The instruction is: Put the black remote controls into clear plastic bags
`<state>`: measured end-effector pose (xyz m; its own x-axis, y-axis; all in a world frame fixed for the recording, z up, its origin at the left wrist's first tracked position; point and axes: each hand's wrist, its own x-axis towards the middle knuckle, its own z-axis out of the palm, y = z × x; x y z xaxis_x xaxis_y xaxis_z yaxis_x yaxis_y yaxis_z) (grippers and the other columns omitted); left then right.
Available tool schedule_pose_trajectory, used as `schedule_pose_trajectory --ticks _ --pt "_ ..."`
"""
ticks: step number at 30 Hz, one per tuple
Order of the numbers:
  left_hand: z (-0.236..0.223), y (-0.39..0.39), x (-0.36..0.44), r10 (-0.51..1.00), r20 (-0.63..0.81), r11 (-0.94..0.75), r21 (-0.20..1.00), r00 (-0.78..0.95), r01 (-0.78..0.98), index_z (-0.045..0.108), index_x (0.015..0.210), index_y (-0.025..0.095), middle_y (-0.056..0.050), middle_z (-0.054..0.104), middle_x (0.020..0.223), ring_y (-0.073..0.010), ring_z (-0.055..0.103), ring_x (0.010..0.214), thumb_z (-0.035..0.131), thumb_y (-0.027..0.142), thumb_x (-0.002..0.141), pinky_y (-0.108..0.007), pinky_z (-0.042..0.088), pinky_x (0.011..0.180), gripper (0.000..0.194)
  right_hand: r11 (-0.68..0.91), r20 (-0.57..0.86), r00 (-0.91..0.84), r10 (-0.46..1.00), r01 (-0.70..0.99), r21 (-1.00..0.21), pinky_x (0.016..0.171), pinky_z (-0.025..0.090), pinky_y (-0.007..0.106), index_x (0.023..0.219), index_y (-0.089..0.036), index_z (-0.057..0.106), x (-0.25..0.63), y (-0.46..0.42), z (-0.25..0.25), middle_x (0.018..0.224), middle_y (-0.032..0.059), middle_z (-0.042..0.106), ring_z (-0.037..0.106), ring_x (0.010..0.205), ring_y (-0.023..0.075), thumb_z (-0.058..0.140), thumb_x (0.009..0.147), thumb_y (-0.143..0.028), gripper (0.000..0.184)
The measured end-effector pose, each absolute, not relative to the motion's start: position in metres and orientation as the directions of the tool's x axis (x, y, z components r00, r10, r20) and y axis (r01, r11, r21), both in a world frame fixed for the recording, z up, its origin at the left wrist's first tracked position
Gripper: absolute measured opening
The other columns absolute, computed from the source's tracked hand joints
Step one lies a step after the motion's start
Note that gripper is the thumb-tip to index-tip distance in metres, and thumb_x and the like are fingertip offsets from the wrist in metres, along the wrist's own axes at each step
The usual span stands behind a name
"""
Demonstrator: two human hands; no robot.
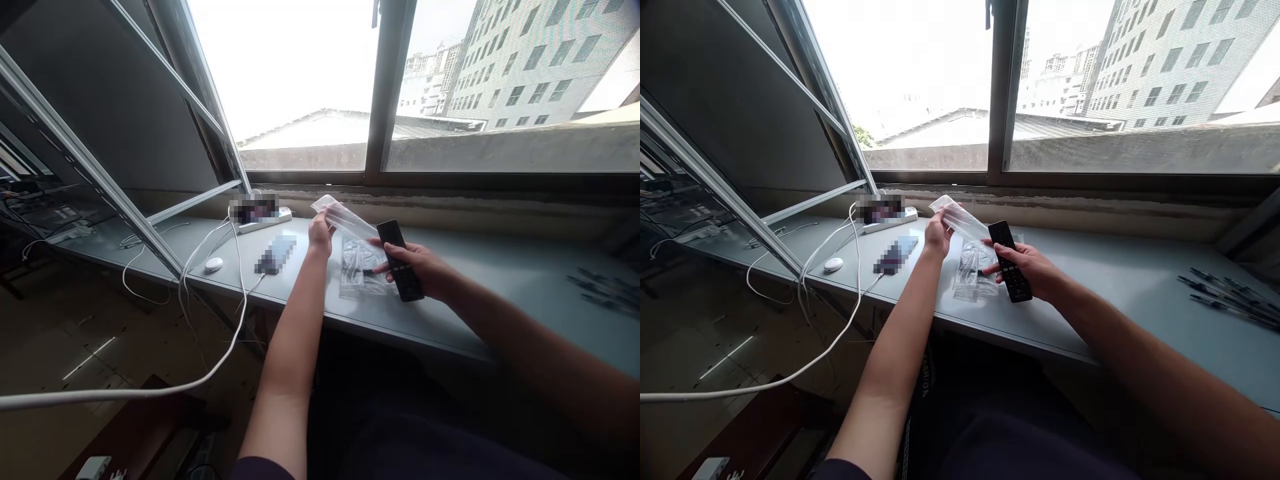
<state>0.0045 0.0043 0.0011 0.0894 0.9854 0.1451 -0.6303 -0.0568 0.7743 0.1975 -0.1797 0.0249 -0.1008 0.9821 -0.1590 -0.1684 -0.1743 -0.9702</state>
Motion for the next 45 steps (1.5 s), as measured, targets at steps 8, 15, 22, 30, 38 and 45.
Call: schedule_pose_trajectory --ticks 8,15,22,30,38,45 --pt "-0.001 0.022 -0.01 0.963 -0.17 -0.032 0.693 -0.207 -0.72 0.08 0.125 0.018 -0.006 0.083 0.107 -0.0156 0.08 0.098 0.074 0.034 0.106 -0.023 0.062 0.085 0.026 -0.209 -0.184 -0.174 0.967 -0.132 -0.969 0.058 0.066 0.024 0.159 -0.017 0.074 0.198 -0.18 0.023 0.088 0.0153 0.089 0.077 0.058 0.0187 0.08 0.111 -0.035 0.051" --pt "-0.002 0.017 -0.009 0.984 -0.142 0.034 0.735 -0.104 -0.677 0.078 0.12 0.018 -0.007 0.084 0.103 -0.0164 0.081 0.093 0.083 0.046 0.101 -0.025 0.063 0.085 0.034 -0.181 -0.162 -0.127 0.979 -0.155 -0.971 0.056 0.065 0.024 0.146 -0.017 0.081 0.199 -0.18 0.026 0.095 0.0155 0.089 0.077 0.058 0.0182 0.078 0.111 -0.032 0.038" --pt "0.0 0.006 -0.003 0.982 -0.154 0.188 0.734 0.109 -0.652 0.075 0.11 0.017 -0.006 0.081 0.097 -0.0148 0.077 0.084 0.07 0.02 0.103 -0.027 0.064 0.089 0.009 -0.158 -0.154 -0.034 0.987 -0.215 -0.964 0.055 0.067 0.026 0.144 -0.016 0.08 0.198 -0.178 0.027 0.1 0.0167 0.089 0.08 0.061 0.0193 0.077 0.112 -0.028 0.034" --pt "0.0 0.0 0.002 0.961 -0.131 0.259 0.738 0.244 -0.623 0.071 0.106 0.018 -0.006 0.082 0.101 -0.0143 0.077 0.084 0.067 -0.005 0.085 -0.029 0.062 0.09 0.031 -0.125 -0.115 -0.055 0.992 -0.227 -0.966 0.057 0.068 0.028 0.133 -0.019 0.081 0.201 -0.176 0.021 0.12 0.0192 0.088 0.083 0.07 0.0212 0.075 0.112 -0.028 0.024" --pt "0.01 -0.001 -0.008 0.977 -0.126 0.213 0.556 0.172 -0.803 0.071 0.113 0.02 0.003 0.061 0.083 -0.0072 0.058 0.064 0.052 -0.005 0.095 -0.021 0.055 0.076 0.036 -0.029 -0.006 -0.071 0.997 -0.33 -0.944 0.047 0.055 0.022 0.103 -0.023 0.082 0.205 -0.179 0.023 0.171 0.0094 0.066 0.088 0.106 0.03 0.07 0.112 -0.04 0.023" --pt "0.019 -0.028 0.007 0.906 0.09 0.261 0.65 0.413 -0.714 0.074 0.129 0.024 0.001 0.061 0.085 -0.0139 0.068 0.078 0.063 0.004 0.097 -0.032 0.063 0.093 0.039 -0.06 -0.016 -0.154 0.988 -0.286 -0.956 0.047 0.055 0.024 0.124 -0.025 0.087 0.2 -0.181 0.026 0.175 0.0125 0.061 0.089 0.103 0.0311 0.074 0.108 -0.037 0.024"
